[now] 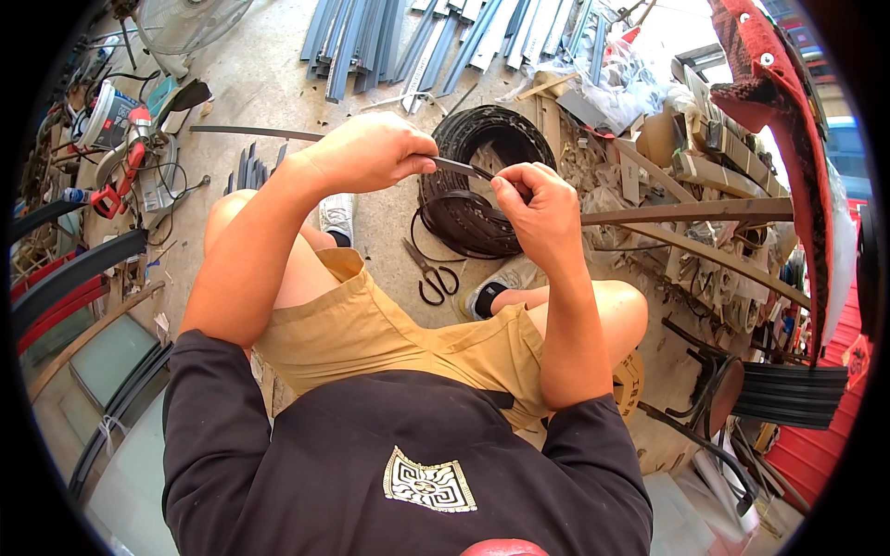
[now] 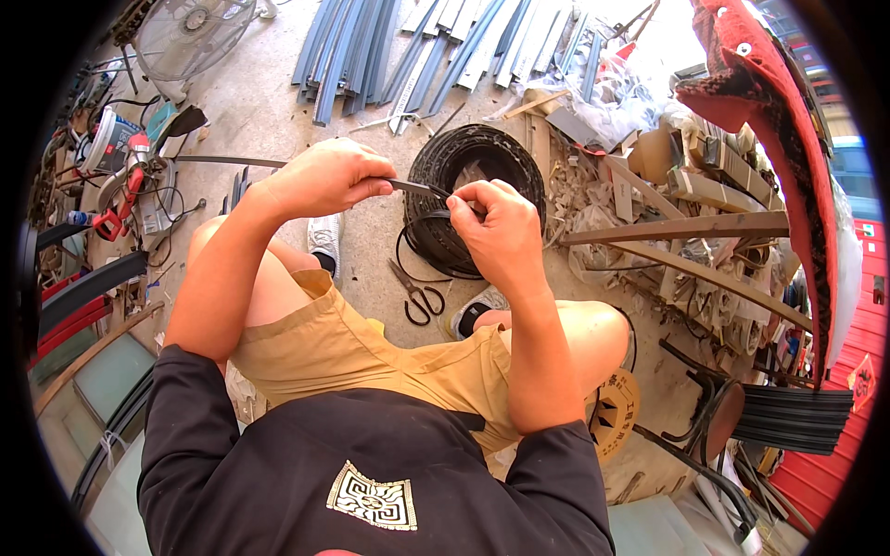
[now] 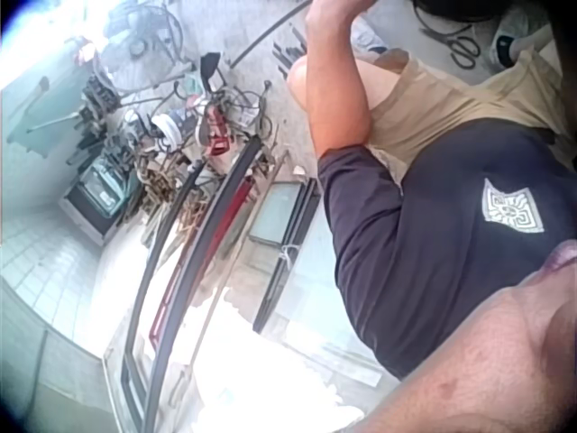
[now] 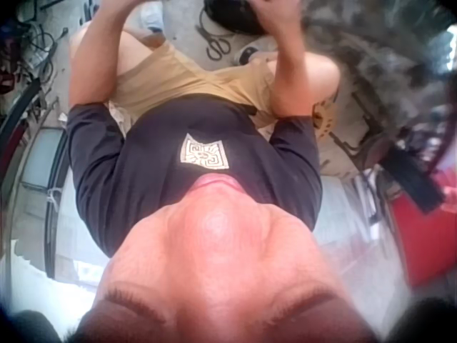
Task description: The person holds a rubber strip and cuts a piece from a spool using shears, then uses a white plastic tie to secure a large coil of black cable.
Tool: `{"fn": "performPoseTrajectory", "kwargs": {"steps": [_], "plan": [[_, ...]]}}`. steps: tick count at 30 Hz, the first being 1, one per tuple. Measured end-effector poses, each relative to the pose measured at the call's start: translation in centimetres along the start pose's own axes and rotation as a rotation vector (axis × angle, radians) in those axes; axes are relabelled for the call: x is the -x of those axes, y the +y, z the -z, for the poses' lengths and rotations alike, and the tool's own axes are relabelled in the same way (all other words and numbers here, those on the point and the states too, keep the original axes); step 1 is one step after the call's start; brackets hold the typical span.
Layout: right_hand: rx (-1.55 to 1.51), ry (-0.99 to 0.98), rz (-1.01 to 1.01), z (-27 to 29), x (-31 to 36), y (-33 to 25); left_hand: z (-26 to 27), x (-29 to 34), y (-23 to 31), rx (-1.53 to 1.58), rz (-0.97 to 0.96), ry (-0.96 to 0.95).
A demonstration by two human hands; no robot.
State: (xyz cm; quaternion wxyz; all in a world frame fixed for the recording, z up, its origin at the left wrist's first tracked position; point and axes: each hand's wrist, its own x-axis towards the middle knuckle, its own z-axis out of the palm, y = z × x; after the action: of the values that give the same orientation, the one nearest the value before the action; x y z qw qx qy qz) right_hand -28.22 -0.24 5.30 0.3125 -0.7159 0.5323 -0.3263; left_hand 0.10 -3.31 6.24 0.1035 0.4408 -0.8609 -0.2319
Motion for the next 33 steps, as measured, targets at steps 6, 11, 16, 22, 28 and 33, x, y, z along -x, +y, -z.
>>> {"fn": "performPoseTrajectory", "kwargs": {"steps": [6, 11, 16, 22, 28, 33], "plan": [[-0.007, -0.008, -0.016, -0.08, 0.04, 0.01, -0.02, -0.03, 0.11, -0.001, 0.000, -0.006], [-0.004, -0.020, -0.032, -0.13, 0.08, 0.01, 0.09, -0.03, 0.36, -0.018, 0.019, -0.032], [0.004, -0.024, -0.019, -0.24, 0.06, 0.12, -0.13, -0.05, 0.29, -0.006, 0.019, -0.029], [0.010, -0.039, -0.027, -0.28, 0.07, 0.29, -0.35, -0.23, 0.14, -0.040, 0.014, -0.038], [0.012, -0.052, -0.029, -0.37, 0.19, 0.39, -0.62, -0.25, 0.08, -0.046, 0.013, -0.042], [0.015, -0.044, -0.010, -0.24, 0.08, 0.48, -0.50, -0.33, 0.12, -0.041, 0.012, -0.050]]}}
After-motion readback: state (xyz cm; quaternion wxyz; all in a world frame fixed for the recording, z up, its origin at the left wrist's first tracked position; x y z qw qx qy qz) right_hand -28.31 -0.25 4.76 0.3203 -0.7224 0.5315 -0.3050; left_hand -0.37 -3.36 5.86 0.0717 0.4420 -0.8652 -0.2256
